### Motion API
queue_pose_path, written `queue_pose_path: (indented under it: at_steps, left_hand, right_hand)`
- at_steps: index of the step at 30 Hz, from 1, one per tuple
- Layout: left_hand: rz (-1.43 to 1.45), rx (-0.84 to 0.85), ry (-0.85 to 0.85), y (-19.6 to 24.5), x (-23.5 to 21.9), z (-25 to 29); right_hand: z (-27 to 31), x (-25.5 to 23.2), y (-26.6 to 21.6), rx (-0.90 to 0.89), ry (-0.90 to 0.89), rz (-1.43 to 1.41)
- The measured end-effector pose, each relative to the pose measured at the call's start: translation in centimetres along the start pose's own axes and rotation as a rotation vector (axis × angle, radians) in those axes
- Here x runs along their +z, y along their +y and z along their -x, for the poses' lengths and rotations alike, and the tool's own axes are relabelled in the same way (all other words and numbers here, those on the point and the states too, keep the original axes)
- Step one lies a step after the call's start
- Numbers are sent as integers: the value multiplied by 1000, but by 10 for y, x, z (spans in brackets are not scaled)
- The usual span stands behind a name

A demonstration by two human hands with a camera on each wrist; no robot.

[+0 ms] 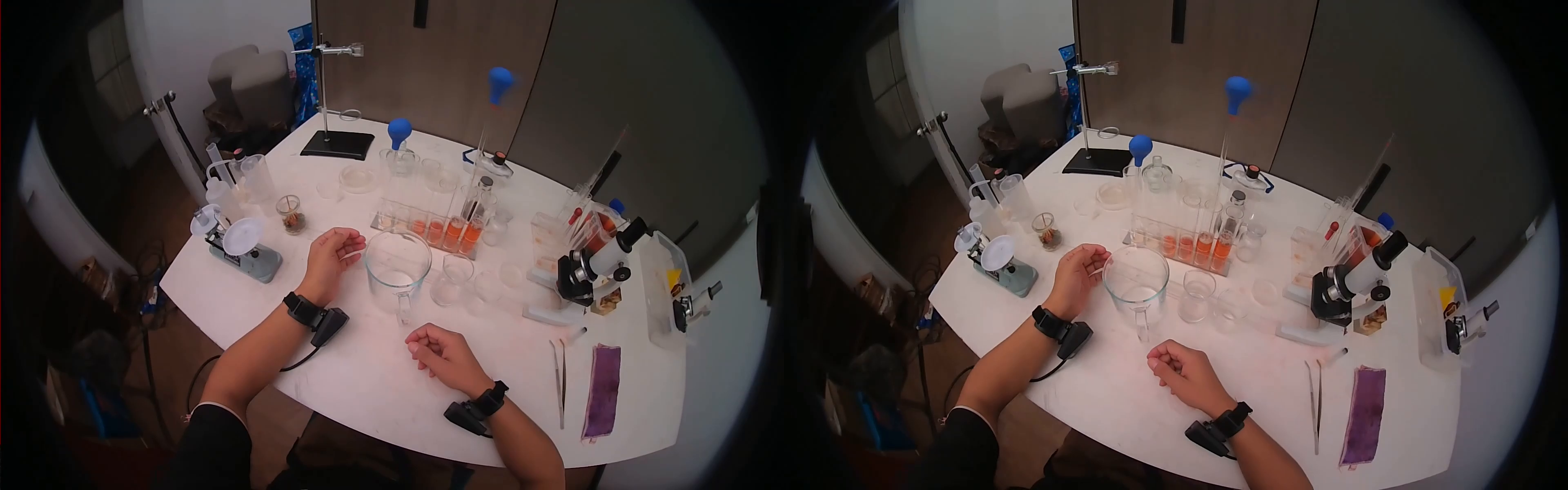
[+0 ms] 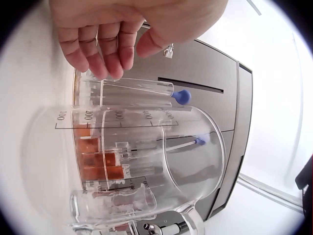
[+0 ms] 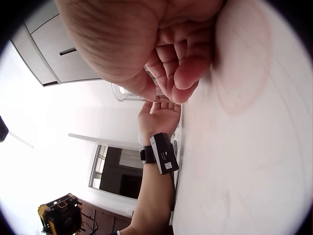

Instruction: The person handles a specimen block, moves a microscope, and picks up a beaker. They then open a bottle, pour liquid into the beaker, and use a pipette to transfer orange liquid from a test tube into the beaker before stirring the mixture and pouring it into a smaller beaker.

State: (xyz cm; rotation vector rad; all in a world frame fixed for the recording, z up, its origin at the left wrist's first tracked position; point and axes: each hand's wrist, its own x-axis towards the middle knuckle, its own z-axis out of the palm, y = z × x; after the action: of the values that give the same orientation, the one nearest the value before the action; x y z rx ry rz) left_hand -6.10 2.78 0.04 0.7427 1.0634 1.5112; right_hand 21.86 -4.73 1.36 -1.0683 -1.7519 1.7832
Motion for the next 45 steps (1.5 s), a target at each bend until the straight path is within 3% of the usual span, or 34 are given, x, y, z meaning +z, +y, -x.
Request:
queue_pose_path:
  at_steps: [6,14,22,29,35,38,41,44,45]
  left_hand:
    - [-108,126,16,50,5,-7]
    - [-341,132,28,86,22,-56]
    - [-491,132,76,86,29,-122]
    - [-712,230,111,76,42,-165]
    - [-696,420,-9,58,25,-230]
    - [-888,499,21,52,28,-257]
    - [-768,496,-78,47,32,-271]
    - [-830,430,-192,45,29,-289]
    - [-820,324,-203,45,27,-292]
  right_hand:
    - [-2,0,6,-54,13,-3]
    - [2,3,5,-89,37,-7]
    - [-4,4,21,-191,67,-24]
    - [-5,5,24,-223,92,8]
    - [-3,3,15,-202,97,14]
    - [-2,0,11,-173,82,-9]
    - [-1,0,8,-175,85,-23]
    - [-1,-1,7,-159,83,-35]
    - [-1,-2,7,-153,82,-38]
